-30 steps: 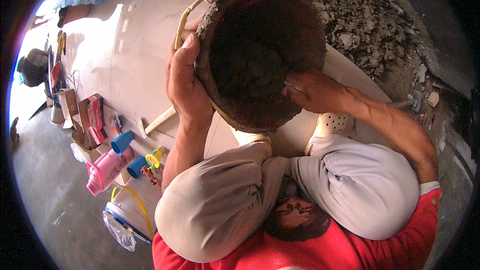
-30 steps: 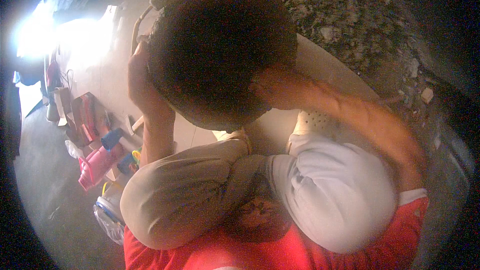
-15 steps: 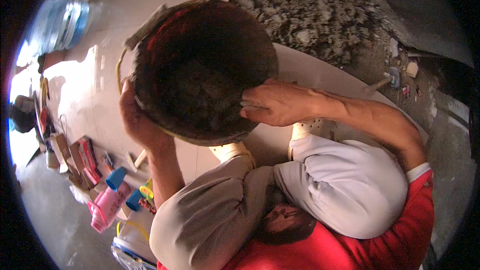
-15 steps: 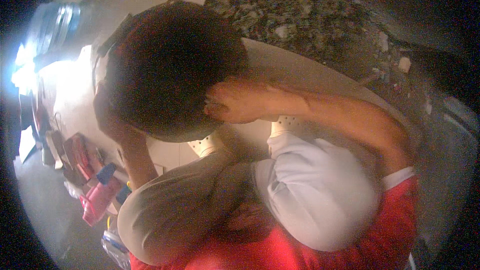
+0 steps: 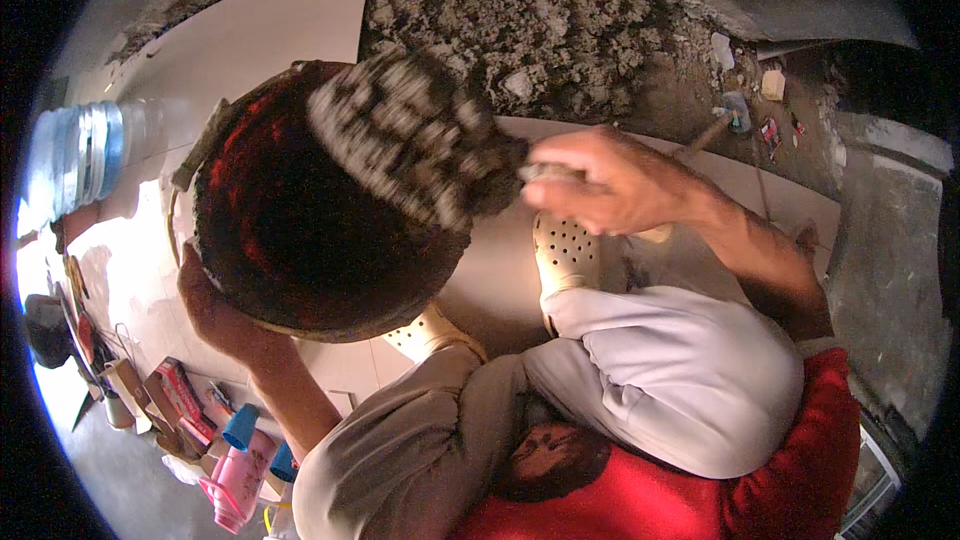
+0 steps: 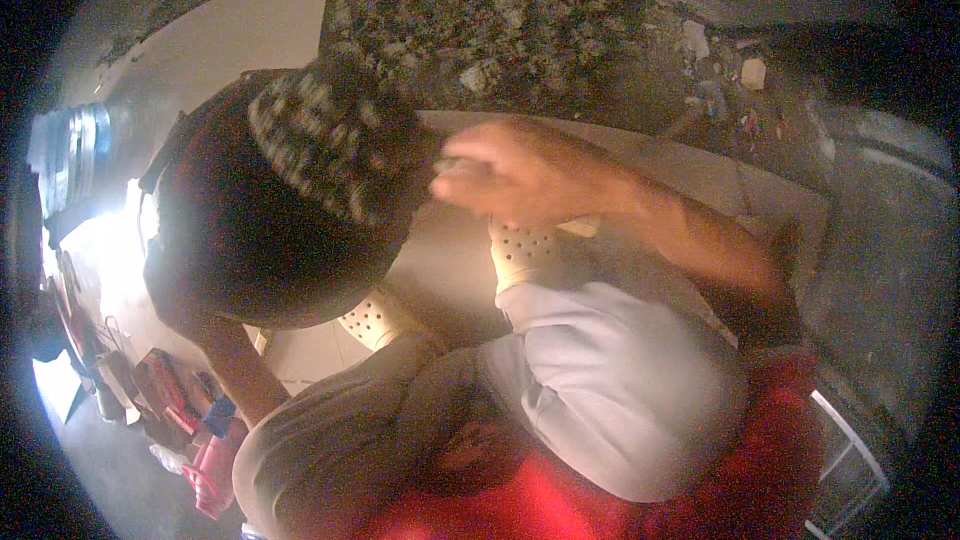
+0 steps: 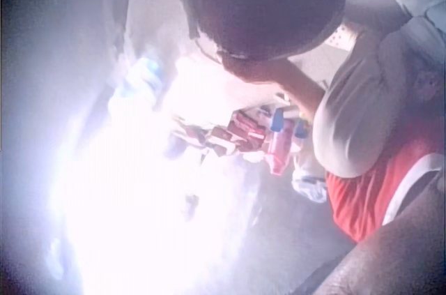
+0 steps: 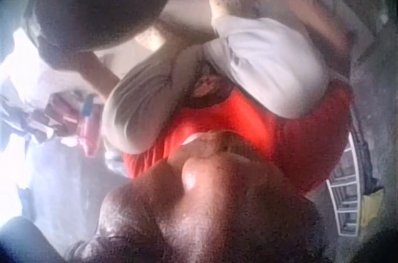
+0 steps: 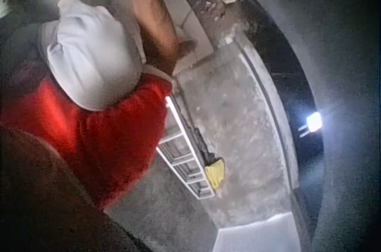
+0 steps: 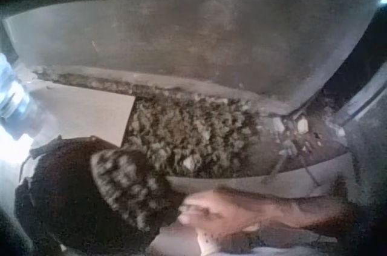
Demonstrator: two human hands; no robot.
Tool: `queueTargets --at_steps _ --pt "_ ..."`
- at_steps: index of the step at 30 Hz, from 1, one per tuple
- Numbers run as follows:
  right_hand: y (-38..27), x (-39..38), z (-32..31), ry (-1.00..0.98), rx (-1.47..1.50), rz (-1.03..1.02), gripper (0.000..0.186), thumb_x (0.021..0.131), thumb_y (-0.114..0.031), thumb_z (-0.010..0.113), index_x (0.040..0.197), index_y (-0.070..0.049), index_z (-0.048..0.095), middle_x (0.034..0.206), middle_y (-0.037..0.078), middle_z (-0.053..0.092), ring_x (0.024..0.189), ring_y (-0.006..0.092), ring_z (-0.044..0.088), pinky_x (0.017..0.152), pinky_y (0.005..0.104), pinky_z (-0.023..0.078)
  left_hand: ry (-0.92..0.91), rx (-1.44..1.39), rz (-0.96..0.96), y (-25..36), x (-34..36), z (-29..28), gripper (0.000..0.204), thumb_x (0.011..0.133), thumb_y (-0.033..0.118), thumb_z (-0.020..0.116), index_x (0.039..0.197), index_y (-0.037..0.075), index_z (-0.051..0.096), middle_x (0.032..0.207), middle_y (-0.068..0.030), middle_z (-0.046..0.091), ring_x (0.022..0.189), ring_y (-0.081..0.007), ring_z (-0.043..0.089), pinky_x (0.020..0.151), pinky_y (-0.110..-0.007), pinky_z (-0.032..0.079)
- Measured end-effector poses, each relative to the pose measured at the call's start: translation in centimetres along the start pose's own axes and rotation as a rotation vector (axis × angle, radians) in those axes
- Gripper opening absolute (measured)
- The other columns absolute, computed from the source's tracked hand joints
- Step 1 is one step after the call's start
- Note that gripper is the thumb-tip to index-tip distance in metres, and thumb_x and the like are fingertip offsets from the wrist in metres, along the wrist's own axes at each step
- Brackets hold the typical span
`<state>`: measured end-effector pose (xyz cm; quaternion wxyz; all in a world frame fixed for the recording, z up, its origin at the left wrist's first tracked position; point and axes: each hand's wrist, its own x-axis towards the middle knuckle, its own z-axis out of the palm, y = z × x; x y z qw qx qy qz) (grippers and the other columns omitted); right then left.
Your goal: The person measures a wall with a tape measure, then walks into a room and sits on the floor. They scoop cement from a bucket with a trowel and spread it onto the floor between tiles.
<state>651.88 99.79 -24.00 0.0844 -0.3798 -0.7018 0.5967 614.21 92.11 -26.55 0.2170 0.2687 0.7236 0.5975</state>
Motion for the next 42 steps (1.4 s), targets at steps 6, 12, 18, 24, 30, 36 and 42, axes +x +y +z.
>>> queueTargets --at_steps 6,12,18,24,30,36,42 --pt "4.1 -8.0 -4.5 0.451 0.151 0.449 0.023 0.095 -0.022 0.059 0.103 -0.001 0.059 0.076 0.005 0.058 0.055 0.0084 0.055 0.046 0.0252 0.044 0.023 0.143 -0.062 -0.2 1.1 -1.0 0.033 0.104 0.015 0.039 0.122 -0.004 0.060 0.114 -0.0156 0.068 0.103 -0.0255 0.066 0.095 -0.040 0.053" --pt "14.4 -8.3 -4.4 0.996 -0.692 0.437 0.037 0.086 -0.023 0.066 0.112 0.001 0.056 0.091 0.020 0.062 0.082 0.0364 0.063 0.074 0.0454 0.051 -0.018 0.040 0.031 -0.7 1.8 -2.0 0.029 0.102 0.014 0.047 0.117 -0.005 0.062 0.112 -0.0158 0.068 0.100 -0.0239 0.067 0.091 -0.036 0.055" --pt "19.3 -6.6 -2.7 1.096 -0.537 0.543 0.057 0.088 -0.029 0.068 0.129 0.003 0.043 0.111 0.029 0.060 0.101 0.0421 0.062 0.087 0.0472 0.048 -0.110 0.113 0.132 -1.4 2.6 -3.0 0.029 0.100 0.006 0.046 0.124 -0.006 0.057 0.119 -0.0153 0.065 0.106 -0.0231 0.065 0.092 -0.036 0.054" --pt "19.9 -12.4 -10.1 0.911 -0.636 0.496 0.051 0.092 -0.034 0.065 0.127 0.000 0.050 0.113 0.026 0.062 0.106 0.0418 0.061 0.090 0.0464 0.047 -0.119 0.712 0.408 -1.8 3.1 -3.7 0.031 0.098 0.003 0.047 0.127 -0.006 0.056 0.122 -0.0158 0.064 0.108 -0.0238 0.064 0.094 -0.036 0.053" --pt "22.0 -11.7 -7.5 0.714 -0.683 0.629 0.046 0.092 -0.026 0.065 0.128 -0.001 0.052 0.115 0.026 0.062 0.109 0.0452 0.059 0.091 0.0467 0.047 -0.244 0.237 0.262 -1.7 4.5 -4.3 0.032 0.100 0.006 0.043 0.127 -0.005 0.056 0.121 -0.0185 0.065 0.107 -0.0270 0.065 0.095 -0.040 0.053" --pt "21.5 -11.8 -1.0 0.621 -0.689 0.576 0.046 0.089 -0.014 0.065 0.129 0.002 0.051 0.116 0.028 0.059 0.109 0.0469 0.057 0.091 0.0487 0.047 -0.158 -0.075 0.008 -0.4 3.5 -3.1 0.032 0.102 0.007 0.039 0.125 -0.006 0.057 0.121 -0.0209 0.064 0.109 -0.0303 0.064 0.098 -0.044 0.051" --pt "21.2 -14.2 0.8 0.666 -0.648 0.408 0.042 0.090 -0.017 0.064 0.126 0.003 0.054 0.114 0.027 0.061 0.108 0.0461 0.058 0.092 0.0462 0.048 -0.021 0.403 0.175 -0.4 3.6 -2.3 0.033 0.101 0.008 0.041 0.126 -0.008 0.056 0.122 -0.0211 0.064 0.109 -0.0308 0.064 0.100 -0.044 0.049"
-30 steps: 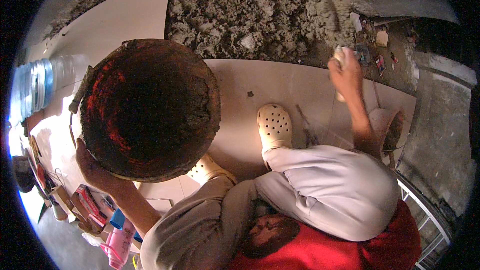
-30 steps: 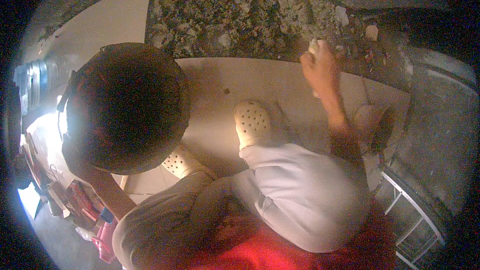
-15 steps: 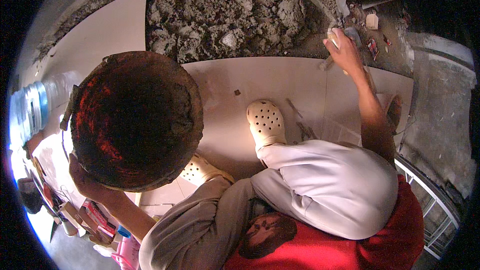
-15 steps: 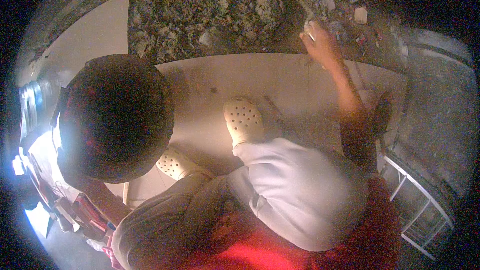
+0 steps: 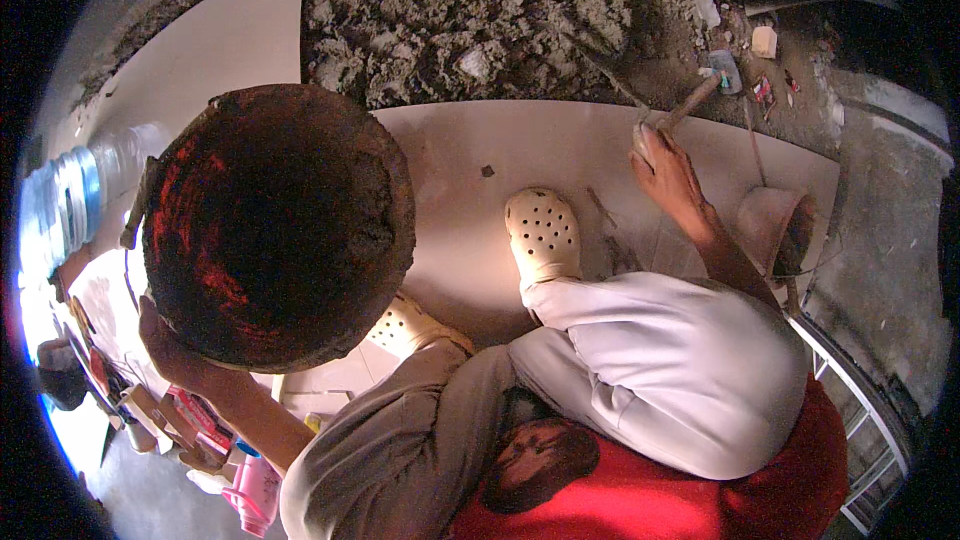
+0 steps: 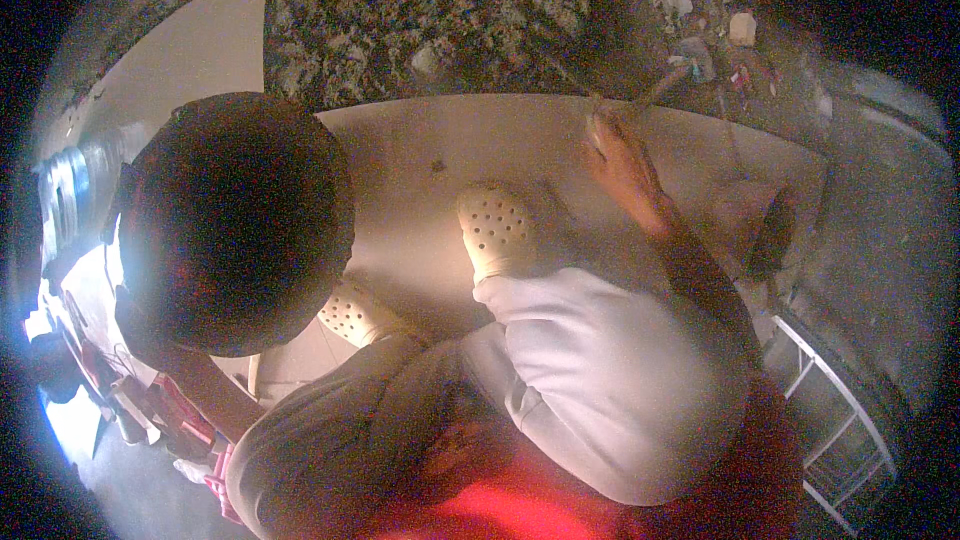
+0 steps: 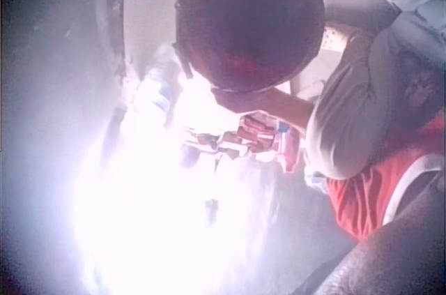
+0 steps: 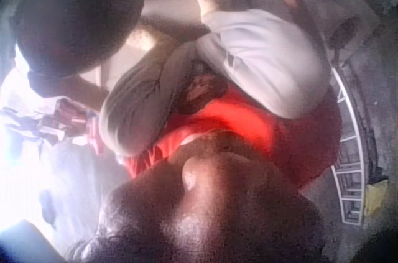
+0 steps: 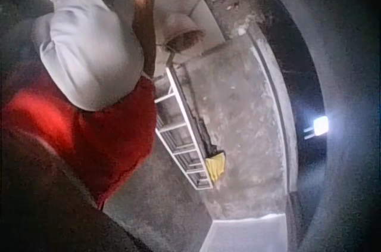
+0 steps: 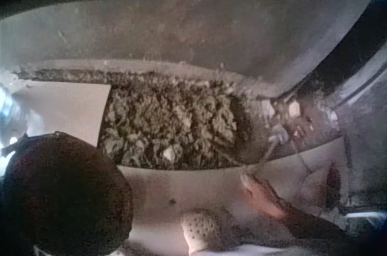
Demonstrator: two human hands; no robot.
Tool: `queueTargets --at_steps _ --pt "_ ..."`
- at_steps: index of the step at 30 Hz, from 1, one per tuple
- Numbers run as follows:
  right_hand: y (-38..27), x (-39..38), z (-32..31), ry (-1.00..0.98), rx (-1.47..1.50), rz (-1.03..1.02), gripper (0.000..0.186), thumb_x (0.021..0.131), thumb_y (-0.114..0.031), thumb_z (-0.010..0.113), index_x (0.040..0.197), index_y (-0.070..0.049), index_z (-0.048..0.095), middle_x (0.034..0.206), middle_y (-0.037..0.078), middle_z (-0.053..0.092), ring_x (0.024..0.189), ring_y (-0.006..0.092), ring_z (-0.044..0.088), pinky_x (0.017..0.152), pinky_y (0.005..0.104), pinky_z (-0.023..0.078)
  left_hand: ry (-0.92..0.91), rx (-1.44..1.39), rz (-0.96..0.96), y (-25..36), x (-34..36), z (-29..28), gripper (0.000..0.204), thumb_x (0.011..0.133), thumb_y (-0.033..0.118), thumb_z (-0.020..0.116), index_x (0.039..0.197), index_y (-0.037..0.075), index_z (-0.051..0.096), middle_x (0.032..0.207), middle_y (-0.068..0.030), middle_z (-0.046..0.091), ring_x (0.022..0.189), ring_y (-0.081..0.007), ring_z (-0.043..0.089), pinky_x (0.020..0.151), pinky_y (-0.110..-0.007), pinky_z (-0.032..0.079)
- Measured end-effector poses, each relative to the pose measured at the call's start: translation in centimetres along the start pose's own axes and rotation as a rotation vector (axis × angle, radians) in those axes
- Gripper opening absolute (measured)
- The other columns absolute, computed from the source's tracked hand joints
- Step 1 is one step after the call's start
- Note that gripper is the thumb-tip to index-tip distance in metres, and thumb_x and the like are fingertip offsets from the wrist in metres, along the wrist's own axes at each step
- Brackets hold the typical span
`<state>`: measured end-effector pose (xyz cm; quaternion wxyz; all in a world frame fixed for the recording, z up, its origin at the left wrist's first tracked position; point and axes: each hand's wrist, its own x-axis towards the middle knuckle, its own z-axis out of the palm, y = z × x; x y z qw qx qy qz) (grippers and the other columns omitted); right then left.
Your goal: The person measures a wall with a tape measure, then walks into a room and sits on the floor. They scoop cement from a bucket with a trowel and spread it onto the floor between tiles.
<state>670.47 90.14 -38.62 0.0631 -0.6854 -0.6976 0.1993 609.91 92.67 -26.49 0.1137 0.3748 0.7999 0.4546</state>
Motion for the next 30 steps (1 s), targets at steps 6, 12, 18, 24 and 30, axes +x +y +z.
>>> queueTargets --at_steps 6,12,18,24,30 --pt "2.6 1.9 -4.6 0.060 0.083 0.062 0.042 0.094 -0.034 0.061 0.117 0.001 0.058 0.098 0.017 0.065 0.090 0.0306 0.065 0.079 0.0397 0.052 -0.109 -0.432 -0.074 -2.3 0.6 -1.5 0.033 0.101 0.008 0.041 0.125 -0.009 0.056 0.122 -0.0215 0.064 0.108 -0.0306 0.064 0.099 -0.043 0.051" --pt "0.5 4.6 -6.8 -0.437 0.912 0.932 0.049 0.094 -0.059 0.054 0.098 -0.010 0.056 0.072 -0.001 0.051 0.053 0.0082 0.046 0.045 0.0265 0.041 -0.221 -0.810 -0.238 -2.6 0.9 -2.2 0.033 0.101 0.009 0.041 0.125 -0.009 0.056 0.122 -0.0219 0.064 0.107 -0.0304 0.065 0.098 -0.042 0.052" --pt "-2.7 4.6 -1.9 -0.618 0.910 0.841 0.045 0.096 -0.056 0.052 0.094 -0.011 0.052 0.069 -0.002 0.050 0.049 0.0093 0.046 0.041 0.0272 0.041 -0.282 -0.933 -0.322 -2.7 1.2 -2.5 0.033 0.101 0.011 0.042 0.123 -0.010 0.056 0.121 -0.0224 0.064 0.105 -0.0303 0.066 0.096 -0.041 0.053" --pt "-3.2 7.8 -5.2 -0.470 0.083 -0.054 0.042 0.100 -0.043 0.048 0.100 -0.003 0.059 0.079 0.014 0.061 0.067 0.0293 0.061 0.060 0.0409 0.051 -0.241 -0.814 -0.192 -4.1 1.9 -2.9 0.033 0.101 0.016 0.044 0.119 -0.008 0.059 0.114 -0.0226 0.067 0.103 -0.0304 0.067 0.093 -0.042 0.054" --pt "-7.7 11.9 -9.2 -0.619 -0.136 0.164 0.039 0.101 -0.033 0.045 0.094 0.003 0.057 0.091 0.027 0.062 0.089 0.0478 0.060 0.075 0.0520 0.047 -0.292 -0.923 -0.352 -3.8 1.7 -2.9 0.035 0.101 0.019 0.043 0.117 -0.006 0.061 0.114 -0.0216 0.068 0.104 -0.0312 0.067 0.095 -0.046 0.052"
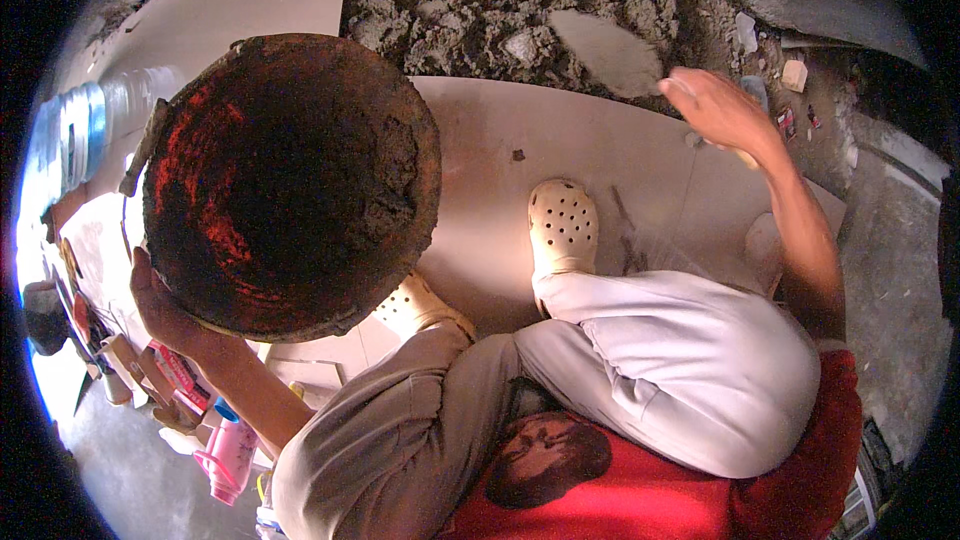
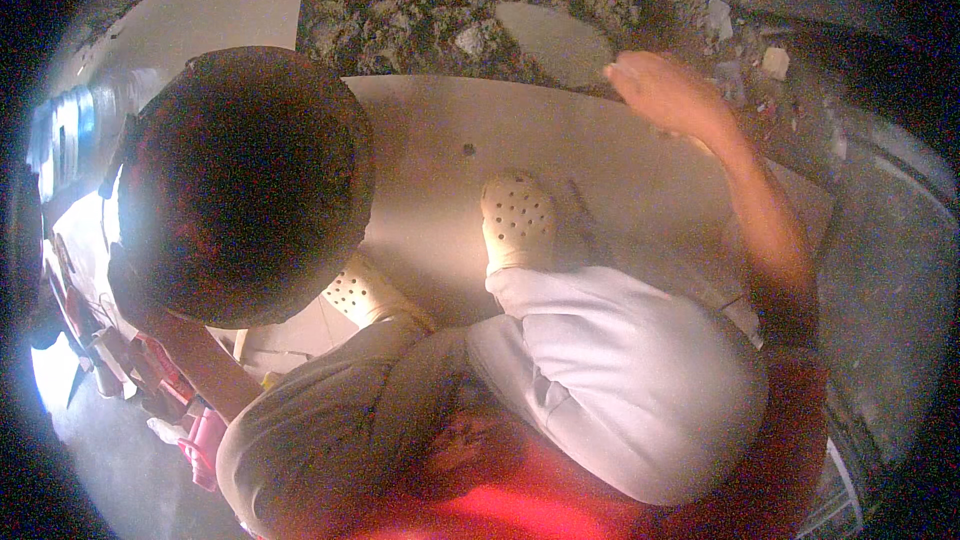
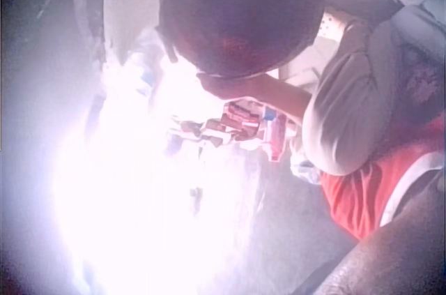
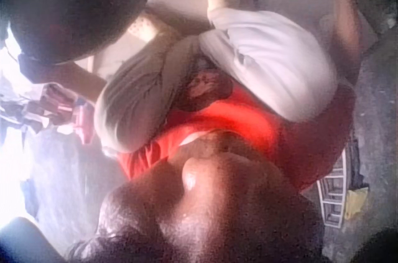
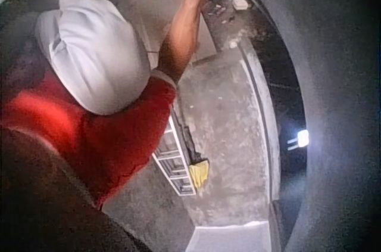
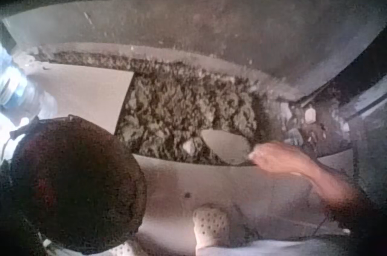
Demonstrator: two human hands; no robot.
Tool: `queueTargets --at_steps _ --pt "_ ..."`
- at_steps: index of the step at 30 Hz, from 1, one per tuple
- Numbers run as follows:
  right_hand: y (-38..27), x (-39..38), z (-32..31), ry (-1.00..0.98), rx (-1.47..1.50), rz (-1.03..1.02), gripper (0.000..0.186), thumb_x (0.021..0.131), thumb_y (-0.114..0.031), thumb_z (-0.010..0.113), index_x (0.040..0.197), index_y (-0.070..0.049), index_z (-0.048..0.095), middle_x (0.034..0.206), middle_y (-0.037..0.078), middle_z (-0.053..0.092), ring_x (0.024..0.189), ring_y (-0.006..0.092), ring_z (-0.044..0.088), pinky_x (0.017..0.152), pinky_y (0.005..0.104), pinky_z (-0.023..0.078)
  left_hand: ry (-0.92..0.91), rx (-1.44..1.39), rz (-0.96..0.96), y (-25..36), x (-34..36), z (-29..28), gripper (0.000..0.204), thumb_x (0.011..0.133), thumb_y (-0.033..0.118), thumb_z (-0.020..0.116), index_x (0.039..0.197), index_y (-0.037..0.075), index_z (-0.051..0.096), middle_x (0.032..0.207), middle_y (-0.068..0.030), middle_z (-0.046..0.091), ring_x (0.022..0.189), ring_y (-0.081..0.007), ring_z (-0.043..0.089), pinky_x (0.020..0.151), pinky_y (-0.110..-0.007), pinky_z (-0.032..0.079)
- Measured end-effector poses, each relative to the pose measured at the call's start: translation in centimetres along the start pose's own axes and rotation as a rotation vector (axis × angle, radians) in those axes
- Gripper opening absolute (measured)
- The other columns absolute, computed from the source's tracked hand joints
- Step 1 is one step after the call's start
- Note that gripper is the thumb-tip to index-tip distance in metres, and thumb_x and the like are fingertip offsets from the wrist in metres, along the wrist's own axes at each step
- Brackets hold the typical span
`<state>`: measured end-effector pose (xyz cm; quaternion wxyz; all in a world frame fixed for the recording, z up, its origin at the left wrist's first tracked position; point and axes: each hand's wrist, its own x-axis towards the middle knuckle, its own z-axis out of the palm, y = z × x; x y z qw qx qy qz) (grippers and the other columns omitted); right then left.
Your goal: The person measures a wall with a tape measure, then walks into a room and sits on the floor. They scoop cement from a bucket with a trowel and spread it onto the floor between tiles.
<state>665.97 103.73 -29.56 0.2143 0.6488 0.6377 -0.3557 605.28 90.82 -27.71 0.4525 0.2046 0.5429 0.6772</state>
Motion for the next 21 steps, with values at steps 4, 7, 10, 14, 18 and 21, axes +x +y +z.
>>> queueTargets --at_steps 4,7,10,14,18,21 --pt "-1.7 2.0 0.8 -0.092 -0.343 -0.238 0.036 0.100 -0.029 0.045 0.094 0.005 0.057 0.090 0.029 0.061 0.087 0.0495 0.059 0.075 0.0545 0.046 0.007 -0.098 -0.122 0.5 0.2 1.2 0.036 0.101 0.021 0.042 0.116 -0.004 0.063 0.114 -0.0209 0.068 0.104 -0.0318 0.067 0.096 -0.049 0.051" --pt "-0.9 2.0 -0.1 -0.067 -0.548 -0.292 0.034 0.098 -0.027 0.047 0.096 0.005 0.059 0.092 0.030 0.062 0.090 0.0479 0.060 0.078 0.0547 0.046 -0.106 -0.190 -0.170 0.1 0.4 2.0 0.035 0.101 0.020 0.043 0.116 -0.004 0.063 0.112 -0.0196 0.069 0.102 -0.0310 0.068 0.096 -0.048 0.051" --pt "-1.2 -0.6 -2.5 0.081 -0.512 -0.215 0.030 0.096 -0.026 0.052 0.097 0.003 0.060 0.094 0.028 0.064 0.092 0.0465 0.060 0.079 0.0532 0.046 0.156 0.067 0.131 -1.1 -0.3 3.4 0.031 0.101 0.017 0.046 0.117 -0.003 0.063 0.108 -0.0167 0.069 0.100 -0.0270 0.067 0.093 -0.044 0.053" --pt "-6.7 -3.4 -5.3 0.256 -0.373 -0.460 0.026 0.094 -0.025 0.059 0.097 0.001 0.059 0.100 0.023 0.064 0.095 0.0446 0.060 0.079 0.0516 0.046 0.044 -0.015 0.049 -2.2 -1.1 7.8 0.028 0.099 0.015 0.051 0.115 -0.004 0.064 0.110 -0.0137 0.068 0.102 -0.0228 0.064 0.094 -0.036 0.051" --pt "-13.8 -4.0 -5.2 0.286 -0.698 -0.575 0.024 0.094 -0.024 0.058 0.096 0.000 0.060 0.104 0.022 0.063 0.093 0.0426 0.061 0.079 0.0506 0.047 0.046 0.171 0.016 -2.2 -3.3 12.6 0.035 0.098 0.020 0.053 0.119 -0.006 0.062 0.112 -0.0127 0.067 0.103 -0.0204 0.062 0.097 -0.031 0.045" --pt "-16.9 -1.8 -3.9 0.197 -0.770 -0.661 0.025 0.094 -0.025 0.057 0.096 0.000 0.063 0.092 0.023 0.065 0.089 0.0419 0.062 0.079 0.0503 0.050 -0.070 0.258 0.045 -1.7 -4.8 14.1 0.039 0.097 0.022 0.052 0.120 -0.008 0.061 0.114 -0.0129 0.067 0.104 -0.0206 0.061 0.098 -0.030 0.044"
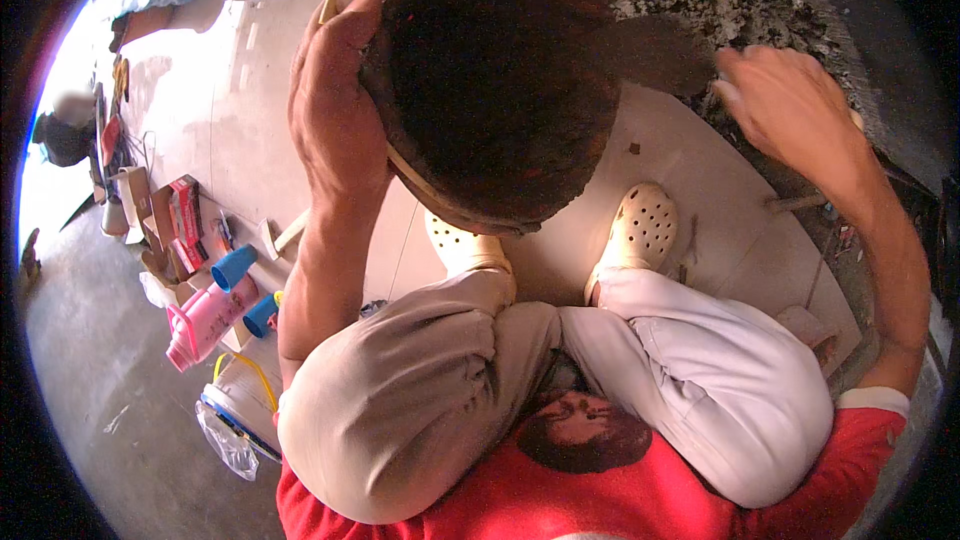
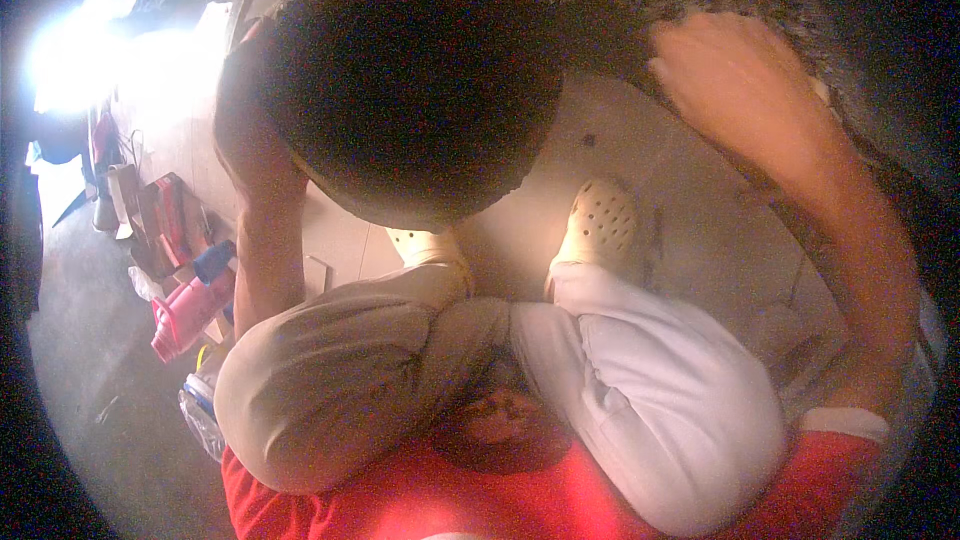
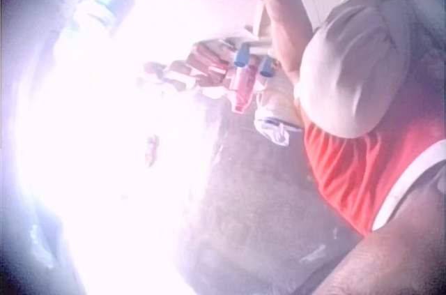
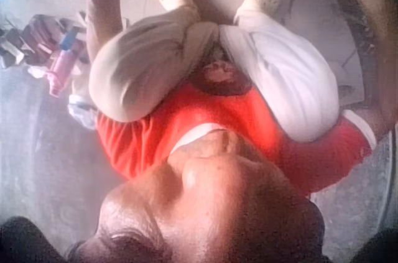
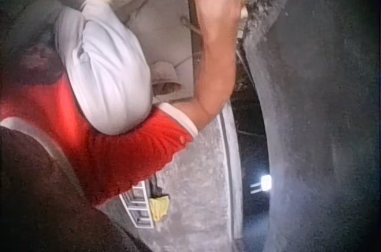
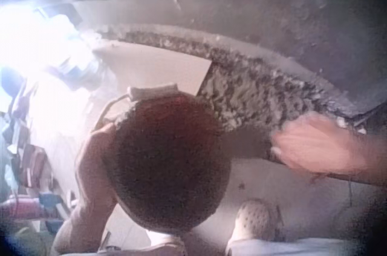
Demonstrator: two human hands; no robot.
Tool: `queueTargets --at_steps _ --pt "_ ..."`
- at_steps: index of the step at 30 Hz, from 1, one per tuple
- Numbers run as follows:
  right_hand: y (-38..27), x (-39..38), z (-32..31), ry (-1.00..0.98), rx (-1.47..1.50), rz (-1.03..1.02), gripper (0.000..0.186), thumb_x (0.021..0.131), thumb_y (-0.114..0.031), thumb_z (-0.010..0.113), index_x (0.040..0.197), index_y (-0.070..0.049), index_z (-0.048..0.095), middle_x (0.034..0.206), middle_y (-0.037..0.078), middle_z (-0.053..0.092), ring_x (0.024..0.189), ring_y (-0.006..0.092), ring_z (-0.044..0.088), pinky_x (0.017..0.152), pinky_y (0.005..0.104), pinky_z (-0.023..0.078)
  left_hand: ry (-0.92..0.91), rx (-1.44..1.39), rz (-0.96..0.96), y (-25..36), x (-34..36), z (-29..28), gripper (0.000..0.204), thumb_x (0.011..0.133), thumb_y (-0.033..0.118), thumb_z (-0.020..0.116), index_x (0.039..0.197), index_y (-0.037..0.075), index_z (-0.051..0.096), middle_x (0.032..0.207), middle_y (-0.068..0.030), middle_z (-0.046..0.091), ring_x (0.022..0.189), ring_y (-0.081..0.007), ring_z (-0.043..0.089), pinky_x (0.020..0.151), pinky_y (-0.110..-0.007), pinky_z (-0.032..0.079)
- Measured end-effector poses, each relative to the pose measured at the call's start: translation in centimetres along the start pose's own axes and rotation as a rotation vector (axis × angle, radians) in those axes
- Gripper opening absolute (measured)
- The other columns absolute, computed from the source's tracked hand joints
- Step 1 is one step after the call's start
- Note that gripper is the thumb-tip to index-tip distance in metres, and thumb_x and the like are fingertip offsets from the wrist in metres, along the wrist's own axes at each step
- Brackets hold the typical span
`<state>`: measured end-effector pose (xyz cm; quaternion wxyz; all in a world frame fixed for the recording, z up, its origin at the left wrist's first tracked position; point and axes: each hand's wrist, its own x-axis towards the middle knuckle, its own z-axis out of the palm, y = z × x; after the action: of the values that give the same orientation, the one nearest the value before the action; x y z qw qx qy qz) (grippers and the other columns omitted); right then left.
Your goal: The person measures a wall with a tape measure, then walks into a room and sits on the floor. They scoop cement from a bucket with a trowel and spread it onto the floor between tiles.
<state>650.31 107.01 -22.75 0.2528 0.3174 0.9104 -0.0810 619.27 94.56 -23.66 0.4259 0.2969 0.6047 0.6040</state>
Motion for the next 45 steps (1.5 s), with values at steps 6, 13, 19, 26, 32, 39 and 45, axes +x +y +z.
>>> queueTargets --at_steps 6,13,19,26,32,39,45 --pt "-6.4 5.3 4.7 -0.147 0.395 -0.376 0.028 0.091 -0.025 0.060 0.092 0.002 0.068 0.081 0.024 0.067 0.084 0.0412 0.067 0.076 0.0531 0.053 0.067 0.028 0.142 -1.2 -2.8 -0.5 0.041 0.095 0.023 0.052 0.121 -0.007 0.060 0.113 -0.0120 0.065 0.103 -0.0170 0.059 0.096 -0.026 0.041" --pt "-10.9 5.9 3.0 -0.089 0.303 -0.468 0.025 0.093 -0.018 0.057 0.083 0.001 0.069 0.073 0.023 0.065 0.076 0.0423 0.067 0.066 0.0501 0.056 0.014 -0.247 0.051 -1.2 -2.2 -2.1 0.042 0.094 0.021 0.050 0.124 -0.008 0.057 0.117 -0.0160 0.065 0.110 -0.0218 0.061 0.102 -0.031 0.041" --pt "-11.8 5.9 3.6 -0.111 0.496 -0.406 0.026 0.094 -0.021 0.057 0.088 0.002 0.067 0.075 0.026 0.064 0.077 0.0441 0.065 0.067 0.0507 0.055 0.043 -0.310 0.032 -1.2 -1.5 -1.6 0.043 0.094 0.021 0.049 0.125 -0.009 0.056 0.119 -0.0179 0.065 0.112 -0.0249 0.062 0.104 -0.034 0.042" --pt "-11.7 3.8 4.8 -0.008 0.714 -0.396 0.031 0.095 -0.031 0.057 0.090 -0.001 0.063 0.075 0.025 0.063 0.077 0.0474 0.062 0.071 0.0540 0.050 -0.012 0.274 0.496 -2.5 -1.7 -4.1 0.040 0.096 0.020 0.047 0.124 -0.008 0.057 0.121 -0.0183 0.064 0.113 -0.0252 0.061 0.104 -0.036 0.043" --pt "-11.7 2.8 5.5 0.104 0.902 -0.373 0.035 0.094 -0.031 0.058 0.083 0.002 0.060 0.070 0.025 0.061 0.075 0.0470 0.062 0.067 0.0543 0.049 0.199 0.292 0.093 -3.1 -1.0 -5.8 0.039 0.101 0.018 0.041 0.127 -0.008 0.055 0.124 -0.0179 0.062 0.114 -0.0280 0.060 0.104 -0.042 0.045" --pt "-8.9 -0.8 5.6 0.250 1.080 -0.209 0.031 0.087 -0.024 0.060 0.076 0.004 0.060 0.066 0.026 0.060 0.069 0.0456 0.063 0.061 0.0492 0.051 0.187 0.569 0.333 -3.1 0.7 -8.5 0.033 0.101 0.011 0.044 0.127 -0.005 0.056 0.124 -0.0183 0.062 0.110 -0.0277 0.062 0.099 -0.041 0.050" --pt "-5.9 -7.2 9.0 0.399 1.275 0.028 0.028 0.084 -0.021 0.062 0.097 0.003 0.065 0.069 0.018 0.061 0.064 0.0249 0.064 0.059 0.0395 0.049 0.162 0.682 0.411 -2.9 2.4 -11.1 0.032 0.100 0.011 0.045 0.126 -0.005 0.057 0.119 -0.0178 0.064 0.107 -0.0273 0.064 0.095 -0.039 0.053"
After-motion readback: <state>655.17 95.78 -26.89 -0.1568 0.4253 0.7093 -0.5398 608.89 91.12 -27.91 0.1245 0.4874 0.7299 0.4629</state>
